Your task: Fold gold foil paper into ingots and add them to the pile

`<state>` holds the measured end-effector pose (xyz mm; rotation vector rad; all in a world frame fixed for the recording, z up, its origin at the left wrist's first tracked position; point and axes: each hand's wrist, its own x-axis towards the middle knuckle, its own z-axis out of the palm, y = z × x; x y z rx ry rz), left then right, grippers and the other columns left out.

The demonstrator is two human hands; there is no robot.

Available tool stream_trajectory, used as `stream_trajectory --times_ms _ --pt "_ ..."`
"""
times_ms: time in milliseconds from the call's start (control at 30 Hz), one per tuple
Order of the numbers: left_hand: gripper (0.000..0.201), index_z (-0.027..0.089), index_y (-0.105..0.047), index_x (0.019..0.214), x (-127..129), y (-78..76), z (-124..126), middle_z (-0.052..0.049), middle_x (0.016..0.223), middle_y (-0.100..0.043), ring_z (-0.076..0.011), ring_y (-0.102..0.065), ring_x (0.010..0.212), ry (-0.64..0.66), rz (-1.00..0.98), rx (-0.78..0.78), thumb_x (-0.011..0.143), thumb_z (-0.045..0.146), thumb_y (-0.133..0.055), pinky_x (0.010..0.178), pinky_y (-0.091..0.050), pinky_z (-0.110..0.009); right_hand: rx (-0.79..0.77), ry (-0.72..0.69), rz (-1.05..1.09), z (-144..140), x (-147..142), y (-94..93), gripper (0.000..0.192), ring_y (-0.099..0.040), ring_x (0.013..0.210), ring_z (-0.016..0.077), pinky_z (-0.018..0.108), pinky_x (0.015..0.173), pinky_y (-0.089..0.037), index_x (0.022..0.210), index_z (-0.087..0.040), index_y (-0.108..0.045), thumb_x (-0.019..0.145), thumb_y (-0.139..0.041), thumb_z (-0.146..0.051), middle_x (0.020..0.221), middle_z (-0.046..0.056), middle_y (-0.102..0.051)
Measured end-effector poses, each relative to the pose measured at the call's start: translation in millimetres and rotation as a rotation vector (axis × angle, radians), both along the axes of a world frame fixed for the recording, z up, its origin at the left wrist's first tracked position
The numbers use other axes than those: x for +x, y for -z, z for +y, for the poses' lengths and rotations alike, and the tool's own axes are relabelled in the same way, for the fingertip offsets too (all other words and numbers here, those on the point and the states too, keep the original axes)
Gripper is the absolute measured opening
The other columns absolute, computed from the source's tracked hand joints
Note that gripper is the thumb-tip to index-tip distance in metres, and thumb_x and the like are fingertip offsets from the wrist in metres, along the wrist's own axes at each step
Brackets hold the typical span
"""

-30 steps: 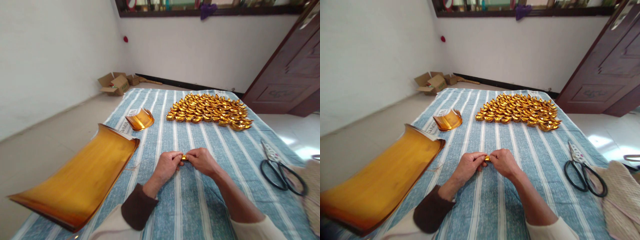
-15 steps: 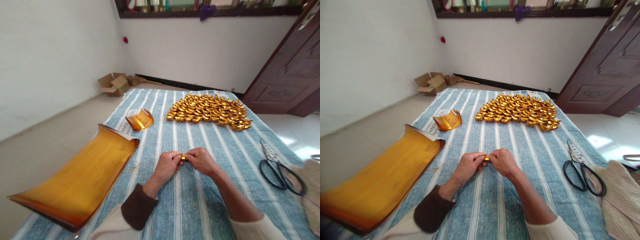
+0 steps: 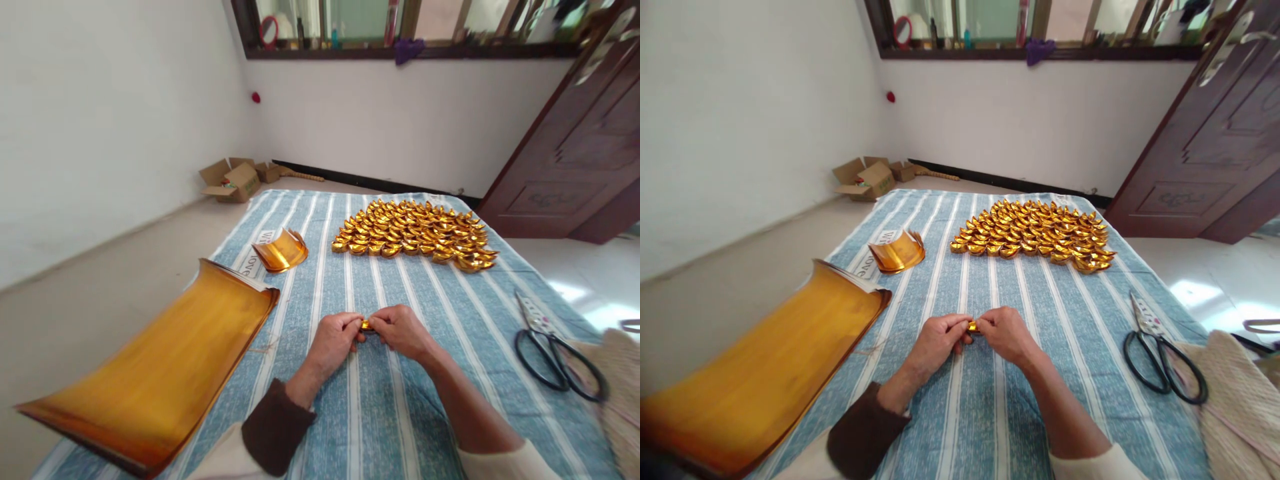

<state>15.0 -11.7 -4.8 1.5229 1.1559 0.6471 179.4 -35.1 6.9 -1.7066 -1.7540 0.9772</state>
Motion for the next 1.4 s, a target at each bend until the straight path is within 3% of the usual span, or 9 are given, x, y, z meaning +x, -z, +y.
stream_trajectory --times_ms 167,333,433,567,733,833,933,1133,1400 --pt "0.032 0.014 -0.073 0.1 -2 -2.4 1 0.001 0.06 -0.064 -0.012 -0.052 0.046 -0.035 -0.017 -0.04 0.081 0.03 -0.052 0.049 -0.042 -0.024 -0.021 -0.021 0.054 1 -1 -1.8 0.031 -0.041 0.045 0.0069 0.02 0.045 -0.022 0.055 -0.016 -0.056 0.083 -0.048 -0.027 0.047 -0.005 -0.046" --pt "0.03 0.015 -0.073 0.096 -2 -7.7 0 0.001 0.06 -0.064 -0.0118 -0.052 0.047 -0.058 -0.038 -0.053 0.08 0.031 -0.053 0.049 -0.042 -0.024 -0.023 -0.098 0.128 2 9 -0.6 0.014 -0.044 0.047 0.0072 0.018 0.044 -0.023 0.082 -0.016 -0.069 0.071 -0.062 -0.02 0.051 -0.008 -0.05" --pt "0.029 0.015 -0.072 0.092 -2 -8.1 -1 0.001 0.06 -0.064 -0.0123 -0.053 0.048 -0.062 -0.053 -0.068 0.078 0.034 -0.055 0.049 -0.042 -0.024 -0.038 -0.105 0.164 4 14 1.9 0.019 -0.045 0.047 0.0076 0.018 0.045 -0.028 0.083 -0.016 -0.072 0.068 -0.059 -0.014 0.049 -0.007 -0.051" --pt "0.033 0.014 -0.071 0.093 -3 -5.2 1 0.0 0.059 -0.064 -0.0139 -0.056 0.051 -0.078 -0.08 -0.084 0.074 0.039 -0.06 0.048 -0.042 -0.024 -0.036 -0.063 0.219 6 13 4.7 0.016 -0.048 0.045 0.0083 0.018 0.046 -0.033 0.078 -0.015 -0.072 0.073 -0.057 -0.019 0.049 -0.006 -0.053" --pt "0.044 0.011 -0.068 0.103 -3 -1.9 2 -0.005 0.075 -0.069 -0.0152 -0.061 0.058 -0.159 -0.132 -0.093 0.07 0.04 -0.065 0.046 -0.043 -0.023 -0.026 -0.008 0.277 12 23 6.7 0.02 -0.054 0.048 0.0096 0.018 0.048 -0.038 0.081 -0.015 -0.072 0.072 -0.055 -0.021 0.052 -0.004 -0.055" --pt "0.042 0.009 -0.067 0.104 -5 -1.2 2 -0.006 0.074 -0.07 -0.0134 -0.059 0.054 -0.163 -0.114 -0.108 0.072 0.036 -0.063 0.049 -0.045 -0.024 0.021 0.094 0.228 24 43 5.6 0.021 -0.055 0.047 0.0103 0.019 0.047 -0.039 0.082 -0.014 -0.072 0.073 -0.055 -0.023 0.053 -0.004 -0.054" --pt "0.04 0.009 -0.067 0.103 -6 -0.8 1 -0.003 0.066 -0.068 -0.0111 -0.053 0.047 -0.155 -0.091 -0.121 0.073 0.036 -0.061 0.051 -0.045 -0.025 0.117 0.22 0.023 45 69 2.3 0.021 -0.057 0.048 0.0106 0.02 0.049 -0.04 0.082 -0.015 -0.071 0.075 -0.055 -0.027 0.055 -0.004 -0.057" --pt "0.042 0.011 -0.068 0.098 -7 -0.3 3 -0.002 0.065 -0.068 -0.0126 -0.054 0.048 -0.163 -0.076 -0.13 0.069 0.041 -0.062 0.051 -0.044 -0.026 0.167 0.341 -0.135 90 115 -0.9 0.015 -0.058 0.049 0.0114 0.02 0.052 -0.039 0.07 -0.016 -0.067 0.074 -0.052 -0.018 0.052 -0.004 -0.057" --pt "0.045 0.011 -0.068 0.098 -8 -0.2 3 -0.002 0.063 -0.067 -0.0137 -0.056 0.05 -0.152 -0.061 -0.148 0.068 0.044 -0.061 0.052 -0.045 -0.027 0.181 0.377 -0.205 114 122 11.5 0.017 -0.056 0.047 0.0102 0.02 0.054 -0.039 0.064 -0.017 -0.063 0.075 -0.051 -0.017 0.051 -0.005 -0.058"
